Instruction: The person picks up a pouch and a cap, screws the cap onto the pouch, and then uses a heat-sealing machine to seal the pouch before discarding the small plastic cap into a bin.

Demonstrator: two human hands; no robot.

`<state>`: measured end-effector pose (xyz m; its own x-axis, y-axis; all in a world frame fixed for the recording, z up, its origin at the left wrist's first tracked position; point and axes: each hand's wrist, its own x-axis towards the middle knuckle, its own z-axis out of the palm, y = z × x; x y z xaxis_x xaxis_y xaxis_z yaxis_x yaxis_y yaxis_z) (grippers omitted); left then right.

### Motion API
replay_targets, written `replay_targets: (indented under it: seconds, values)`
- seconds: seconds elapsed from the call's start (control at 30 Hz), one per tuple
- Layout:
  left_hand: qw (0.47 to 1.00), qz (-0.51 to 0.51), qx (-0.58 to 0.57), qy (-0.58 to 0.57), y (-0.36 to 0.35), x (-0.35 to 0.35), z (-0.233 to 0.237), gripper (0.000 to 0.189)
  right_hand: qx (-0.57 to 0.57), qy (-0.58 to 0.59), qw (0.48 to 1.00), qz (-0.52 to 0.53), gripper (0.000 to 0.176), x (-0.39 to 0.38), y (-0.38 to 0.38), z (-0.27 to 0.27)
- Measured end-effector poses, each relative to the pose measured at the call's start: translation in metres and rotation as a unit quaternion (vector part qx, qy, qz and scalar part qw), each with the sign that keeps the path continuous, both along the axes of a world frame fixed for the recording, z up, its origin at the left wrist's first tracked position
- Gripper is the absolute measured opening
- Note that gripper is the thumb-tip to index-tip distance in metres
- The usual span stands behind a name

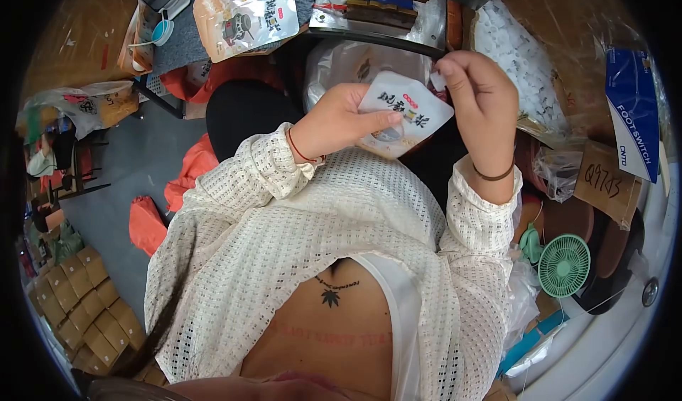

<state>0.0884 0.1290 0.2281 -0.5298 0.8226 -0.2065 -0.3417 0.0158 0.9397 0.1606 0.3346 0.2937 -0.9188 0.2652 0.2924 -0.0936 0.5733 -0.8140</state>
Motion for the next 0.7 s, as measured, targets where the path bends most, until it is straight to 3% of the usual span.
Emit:
replay_targets:
  seconds: [0.1,0.23,0.37,0.47,0.53,0.6,0.7]
  values:
    - [0.999,-0.015,-0.025,0.031,0.001,-0.002,-0.008,0.032,-0.077,0.019,0.997,-0.006,0.012,-0.001,-0.008,-0.002]
    - [1.000,0.001,0.008,-0.011,0.003,0.003,-0.007,0.032,0.126,0.005,0.992,0.016,0.011,0.000,-0.006,0.003]
    - [0.995,-0.070,0.001,-0.065,0.002,0.003,-0.007,0.032,0.124,-0.042,0.987,0.095,0.016,-0.001,0.000,0.010]
    - [0.989,-0.090,0.018,-0.112,0.001,-0.002,-0.002,0.032,0.172,0.049,0.984,-0.011,0.019,-0.003,0.008,0.010]
    - [0.987,-0.070,0.042,-0.138,0.000,-0.011,-0.012,0.031,0.108,0.047,0.987,-0.106,0.025,0.005,0.028,0.008]
    - [0.987,-0.041,0.067,-0.142,-0.001,-0.032,-0.028,0.032,0.066,0.045,0.989,-0.122,0.017,0.014,0.042,0.004]
    - [0.991,0.020,0.058,-0.123,0.004,-0.065,-0.010,0.036,-0.050,0.059,0.994,-0.073,0.008,0.012,0.024,-0.012]
